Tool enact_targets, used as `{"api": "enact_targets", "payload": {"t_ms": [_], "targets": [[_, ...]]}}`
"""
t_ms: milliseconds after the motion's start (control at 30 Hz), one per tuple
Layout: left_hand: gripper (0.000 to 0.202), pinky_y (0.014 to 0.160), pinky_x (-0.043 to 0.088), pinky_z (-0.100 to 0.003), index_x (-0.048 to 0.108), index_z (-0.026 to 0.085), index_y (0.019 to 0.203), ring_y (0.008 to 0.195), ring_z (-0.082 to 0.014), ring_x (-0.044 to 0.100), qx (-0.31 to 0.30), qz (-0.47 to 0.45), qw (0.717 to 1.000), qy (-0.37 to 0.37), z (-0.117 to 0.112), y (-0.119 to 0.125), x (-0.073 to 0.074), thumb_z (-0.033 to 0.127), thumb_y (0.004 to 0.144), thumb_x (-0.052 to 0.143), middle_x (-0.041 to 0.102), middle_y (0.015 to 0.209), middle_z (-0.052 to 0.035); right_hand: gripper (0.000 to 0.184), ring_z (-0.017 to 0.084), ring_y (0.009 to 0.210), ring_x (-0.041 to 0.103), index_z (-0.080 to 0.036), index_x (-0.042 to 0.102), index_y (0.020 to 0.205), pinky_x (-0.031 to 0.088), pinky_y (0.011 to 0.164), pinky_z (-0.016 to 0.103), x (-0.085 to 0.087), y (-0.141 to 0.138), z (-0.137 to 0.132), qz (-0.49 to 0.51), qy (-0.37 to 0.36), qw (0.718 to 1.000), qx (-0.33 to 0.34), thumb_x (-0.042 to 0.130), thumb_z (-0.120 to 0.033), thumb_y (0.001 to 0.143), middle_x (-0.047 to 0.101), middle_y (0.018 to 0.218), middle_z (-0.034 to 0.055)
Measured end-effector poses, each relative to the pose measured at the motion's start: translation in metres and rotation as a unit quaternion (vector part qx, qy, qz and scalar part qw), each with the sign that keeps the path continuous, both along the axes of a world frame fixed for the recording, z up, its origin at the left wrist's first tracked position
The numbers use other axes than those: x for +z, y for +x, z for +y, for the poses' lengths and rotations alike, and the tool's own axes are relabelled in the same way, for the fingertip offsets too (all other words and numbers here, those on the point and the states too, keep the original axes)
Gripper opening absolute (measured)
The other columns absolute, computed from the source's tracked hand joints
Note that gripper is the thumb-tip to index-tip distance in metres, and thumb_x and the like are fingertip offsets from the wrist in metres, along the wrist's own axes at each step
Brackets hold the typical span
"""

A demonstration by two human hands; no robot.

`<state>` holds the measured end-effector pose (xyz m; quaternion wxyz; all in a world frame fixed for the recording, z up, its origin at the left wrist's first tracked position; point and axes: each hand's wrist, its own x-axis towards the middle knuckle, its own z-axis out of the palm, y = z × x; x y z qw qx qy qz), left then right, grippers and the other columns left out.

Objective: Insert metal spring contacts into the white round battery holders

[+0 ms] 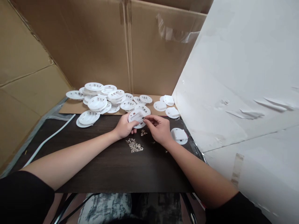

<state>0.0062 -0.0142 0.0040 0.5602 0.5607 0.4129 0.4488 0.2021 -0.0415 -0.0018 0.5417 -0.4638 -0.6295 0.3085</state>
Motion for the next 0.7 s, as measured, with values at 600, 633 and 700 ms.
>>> {"api": "enact_targets", "payload": {"t_ms": [600,633,700], "targets": [[0.030,0.036,0.047,-0.025,0.065,0.015,0.107,0.041,-0.0200,0.065,-0.064,0.036,0.997,0.004,-0.0064,0.0017,0.0016,0.023,0.083,0.081,0.066,0.056,0.0006,0.021,0.020,0.069,0.066,-0.021,0.079,0.092,0.053,0.069,0.035,0.0038,0.0052,0.0022,-0.119,0.076,0.987,-0.077,0.074,-0.041,0.099,0.077,0.082,0.0046],[0.029,0.037,0.048,-0.025,0.065,0.016,0.106,0.042,-0.0200,0.065,-0.066,0.038,0.997,0.006,-0.0067,0.0017,0.0017,0.023,0.083,0.082,0.066,0.056,0.0004,0.021,0.019,0.069,0.065,-0.021,0.079,0.092,0.053,0.068,0.035,0.0036,0.0049,0.0022,-0.120,0.077,0.987,-0.080,0.074,-0.041,0.099,0.077,0.082,0.0044],[0.029,0.037,0.049,-0.025,0.065,0.015,0.106,0.043,-0.0198,0.066,-0.071,0.046,0.996,0.010,-0.0071,0.0015,0.0018,0.024,0.084,0.082,0.066,0.056,0.0002,0.021,0.019,0.068,0.064,-0.021,0.079,0.092,0.052,0.067,0.034,0.0033,0.0044,0.0021,-0.121,0.076,0.986,-0.081,0.074,-0.040,0.099,0.076,0.082,0.0041]]}}
